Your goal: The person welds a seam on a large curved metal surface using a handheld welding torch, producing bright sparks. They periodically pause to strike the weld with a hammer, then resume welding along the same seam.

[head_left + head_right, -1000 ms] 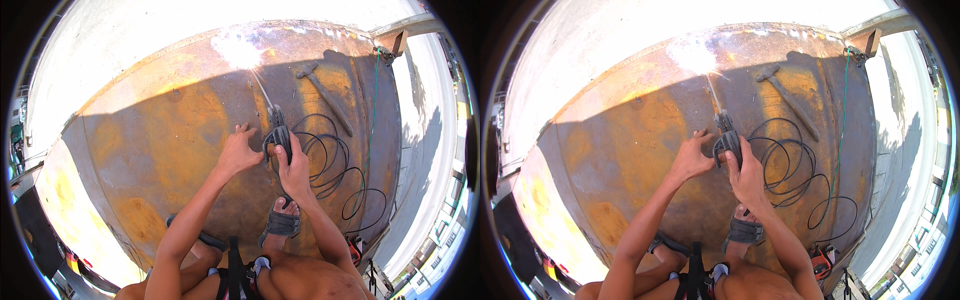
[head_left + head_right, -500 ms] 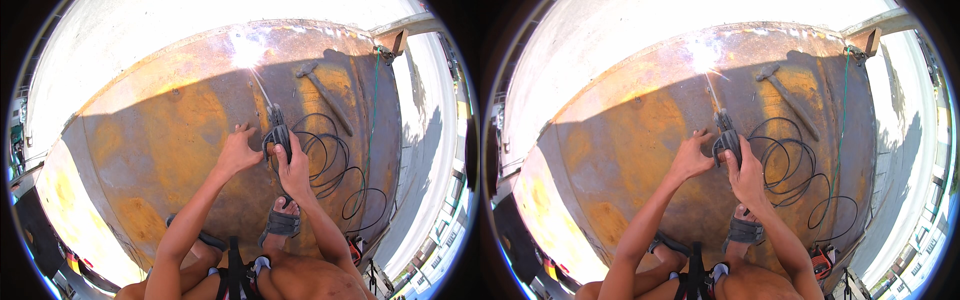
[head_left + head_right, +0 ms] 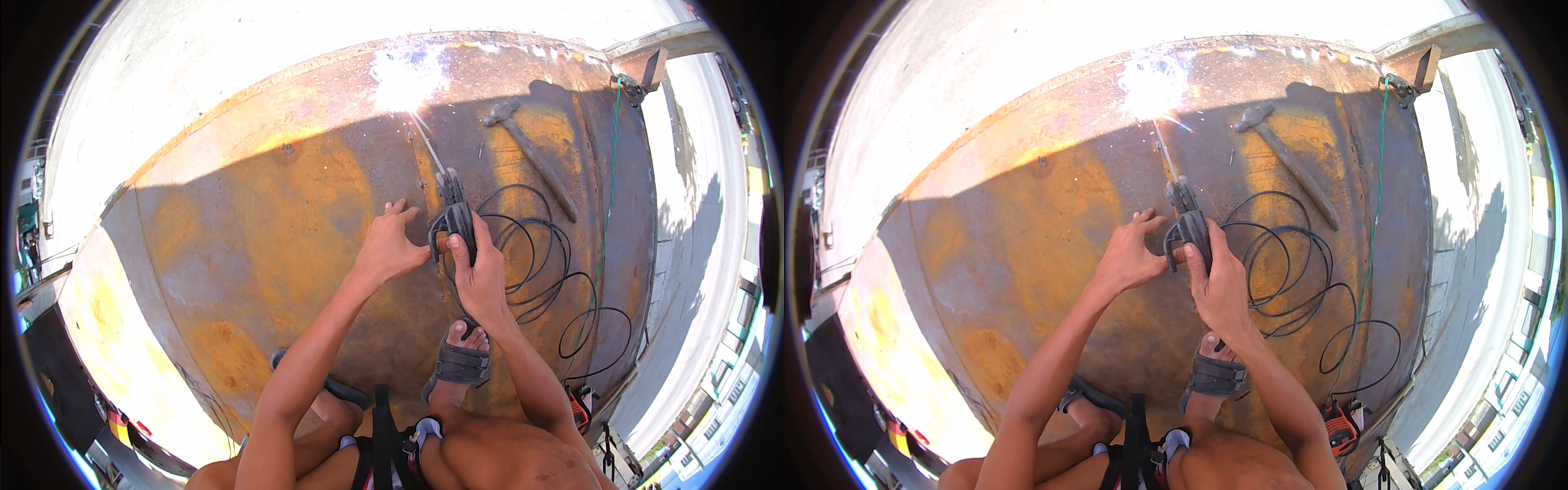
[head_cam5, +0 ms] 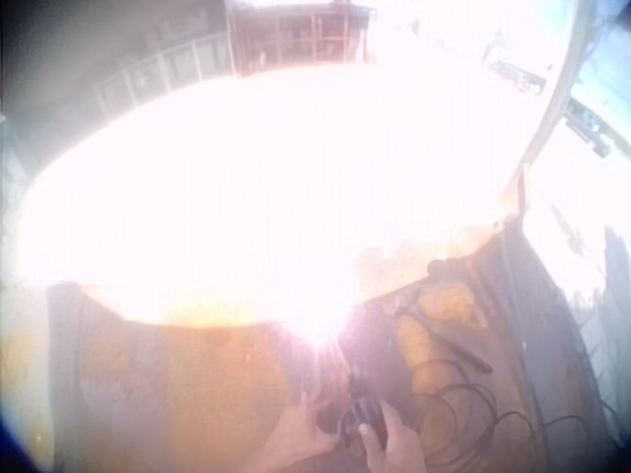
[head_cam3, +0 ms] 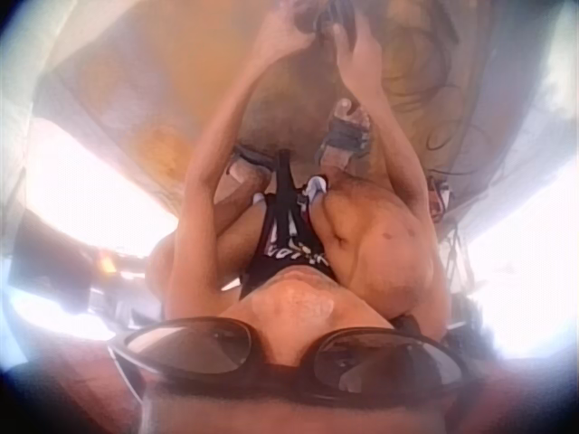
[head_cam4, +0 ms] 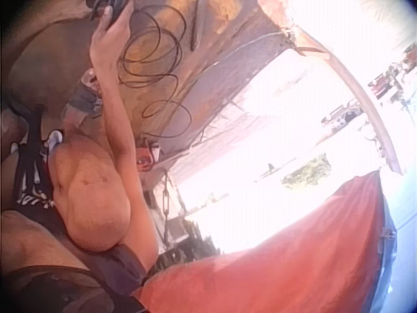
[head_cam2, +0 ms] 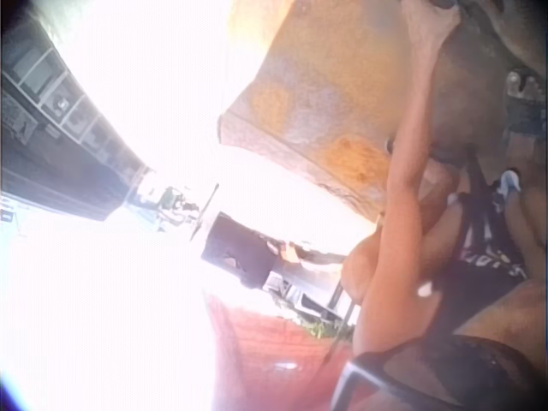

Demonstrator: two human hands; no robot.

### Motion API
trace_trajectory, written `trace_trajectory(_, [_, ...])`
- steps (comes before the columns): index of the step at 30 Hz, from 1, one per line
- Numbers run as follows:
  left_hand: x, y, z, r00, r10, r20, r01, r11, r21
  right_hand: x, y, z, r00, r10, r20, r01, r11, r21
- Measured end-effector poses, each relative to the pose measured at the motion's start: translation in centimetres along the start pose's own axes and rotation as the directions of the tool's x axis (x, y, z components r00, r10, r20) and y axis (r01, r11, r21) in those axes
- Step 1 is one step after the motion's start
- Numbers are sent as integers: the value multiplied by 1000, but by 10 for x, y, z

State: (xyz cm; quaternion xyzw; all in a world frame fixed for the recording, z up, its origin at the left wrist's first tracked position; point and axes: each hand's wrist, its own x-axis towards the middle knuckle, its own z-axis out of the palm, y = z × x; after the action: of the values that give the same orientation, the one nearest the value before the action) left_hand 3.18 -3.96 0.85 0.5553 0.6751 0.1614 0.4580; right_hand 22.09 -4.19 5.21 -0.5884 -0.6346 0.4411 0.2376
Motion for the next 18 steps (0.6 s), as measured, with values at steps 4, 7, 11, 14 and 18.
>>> trace_trajectory(4, [1, -1, 0, 1000, 5, -1, -5, 1000, 3, 0, 4, 1, 1000, -28, -14, 28, 999, -20])
trace_trajectory(7, [1, 0, 0, 1000, 5, -4, -5, 1000, 7, 0, 2, 0, 1000, -7, -5, 7, 1000, -13])
trace_trajectory(11, [1, 1, 2, 1000, -2, -14, 2, 1000, -10, -1, 6, 2, 999, -33, -22, 32, 999, -17])
trace_trajectory(14, [3, -2, 2, 1000, -9, 5, 9, 1000, -20, 0, 3, 1, 1000, -27, -14, 27, 1000, -4])
trace_trajectory(18, [3, -8, 6, 1000, 19, -25, -18, 1000, 13, -1, 4, 1, 1000, -18, -7, 18, 1000, -12])
